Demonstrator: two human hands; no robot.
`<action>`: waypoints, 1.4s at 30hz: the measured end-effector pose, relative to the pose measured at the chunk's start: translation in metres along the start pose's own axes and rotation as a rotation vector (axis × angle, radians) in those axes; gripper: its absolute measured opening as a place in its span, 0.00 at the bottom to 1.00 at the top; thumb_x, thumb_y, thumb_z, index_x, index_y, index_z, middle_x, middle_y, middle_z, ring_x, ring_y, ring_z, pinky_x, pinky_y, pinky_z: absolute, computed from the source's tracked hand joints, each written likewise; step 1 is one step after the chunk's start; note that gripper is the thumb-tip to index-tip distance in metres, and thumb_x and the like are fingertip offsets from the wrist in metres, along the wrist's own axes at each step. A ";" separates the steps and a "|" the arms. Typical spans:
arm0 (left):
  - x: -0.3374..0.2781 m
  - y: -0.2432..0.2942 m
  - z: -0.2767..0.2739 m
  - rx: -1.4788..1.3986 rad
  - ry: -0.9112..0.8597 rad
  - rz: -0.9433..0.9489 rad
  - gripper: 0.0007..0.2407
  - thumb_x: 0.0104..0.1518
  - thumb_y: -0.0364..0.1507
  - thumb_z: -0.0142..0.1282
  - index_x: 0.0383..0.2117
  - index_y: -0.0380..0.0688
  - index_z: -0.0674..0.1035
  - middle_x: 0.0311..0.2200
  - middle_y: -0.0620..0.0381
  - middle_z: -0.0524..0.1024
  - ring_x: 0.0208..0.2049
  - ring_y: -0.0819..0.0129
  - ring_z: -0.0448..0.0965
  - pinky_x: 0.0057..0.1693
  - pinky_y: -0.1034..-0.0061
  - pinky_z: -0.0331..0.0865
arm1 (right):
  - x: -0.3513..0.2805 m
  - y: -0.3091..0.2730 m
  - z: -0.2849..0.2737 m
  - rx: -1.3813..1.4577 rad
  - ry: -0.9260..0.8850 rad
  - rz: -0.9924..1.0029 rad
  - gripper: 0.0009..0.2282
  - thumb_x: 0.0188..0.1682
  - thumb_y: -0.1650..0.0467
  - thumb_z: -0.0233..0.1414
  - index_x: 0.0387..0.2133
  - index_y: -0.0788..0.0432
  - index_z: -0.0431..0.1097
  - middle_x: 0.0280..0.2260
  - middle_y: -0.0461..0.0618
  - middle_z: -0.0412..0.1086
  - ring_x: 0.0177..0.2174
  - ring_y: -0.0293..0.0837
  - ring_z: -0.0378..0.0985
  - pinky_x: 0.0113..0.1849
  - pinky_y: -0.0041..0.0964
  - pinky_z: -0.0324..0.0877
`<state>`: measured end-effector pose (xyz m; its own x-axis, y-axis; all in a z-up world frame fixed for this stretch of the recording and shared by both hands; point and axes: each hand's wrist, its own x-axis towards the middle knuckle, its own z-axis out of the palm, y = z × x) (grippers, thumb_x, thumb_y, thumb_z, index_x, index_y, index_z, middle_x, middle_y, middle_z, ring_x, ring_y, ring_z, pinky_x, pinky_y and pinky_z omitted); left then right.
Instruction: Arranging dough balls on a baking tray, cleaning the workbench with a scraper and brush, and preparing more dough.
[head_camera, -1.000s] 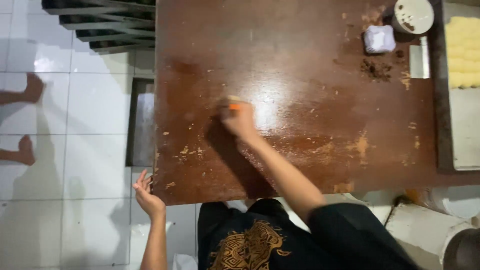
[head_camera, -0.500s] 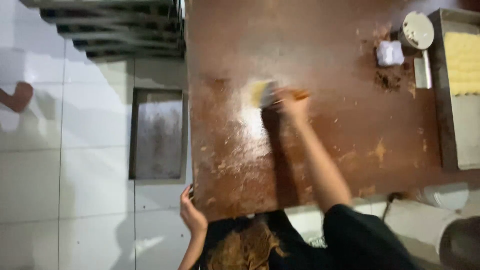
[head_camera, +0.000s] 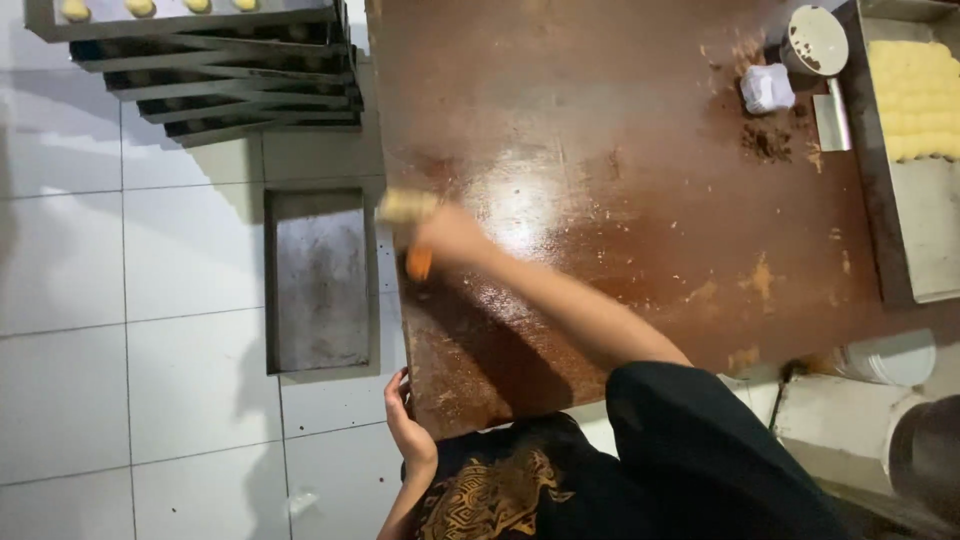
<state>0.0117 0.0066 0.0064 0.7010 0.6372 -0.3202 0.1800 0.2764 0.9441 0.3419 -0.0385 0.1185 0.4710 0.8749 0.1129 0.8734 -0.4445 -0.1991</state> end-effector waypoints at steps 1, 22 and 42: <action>0.003 -0.005 0.000 -0.175 0.003 -0.055 0.29 0.69 0.50 0.28 0.61 0.36 0.69 0.60 0.44 0.69 0.61 0.53 0.68 0.66 0.61 0.60 | -0.008 -0.055 -0.027 0.077 -0.104 -0.038 0.16 0.39 0.68 0.58 0.44 0.50 0.78 0.30 0.51 0.78 0.27 0.50 0.80 0.29 0.44 0.75; 0.011 0.017 0.002 -0.168 0.326 -0.211 0.33 0.68 0.55 0.24 0.54 0.39 0.75 0.50 0.43 0.75 0.54 0.51 0.72 0.64 0.56 0.62 | -0.301 0.335 -0.065 0.134 0.474 1.132 0.03 0.51 0.76 0.57 0.31 0.67 0.77 0.28 0.56 0.77 0.27 0.44 0.82 0.28 0.41 0.76; 0.069 -0.079 -0.049 -0.038 0.370 -0.086 0.37 0.66 0.59 0.28 0.48 0.28 0.73 0.51 0.32 0.75 0.57 0.41 0.76 0.64 0.45 0.69 | -0.229 0.196 -0.054 0.958 0.373 0.999 0.05 0.50 0.67 0.58 0.36 0.51 0.80 0.39 0.46 0.81 0.35 0.40 0.83 0.38 0.39 0.81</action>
<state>0.0120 0.0638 -0.0942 0.3867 0.8252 -0.4117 0.1965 0.3625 0.9110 0.4123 -0.3363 0.1058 0.9622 0.1113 -0.2484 -0.1850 -0.4021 -0.8967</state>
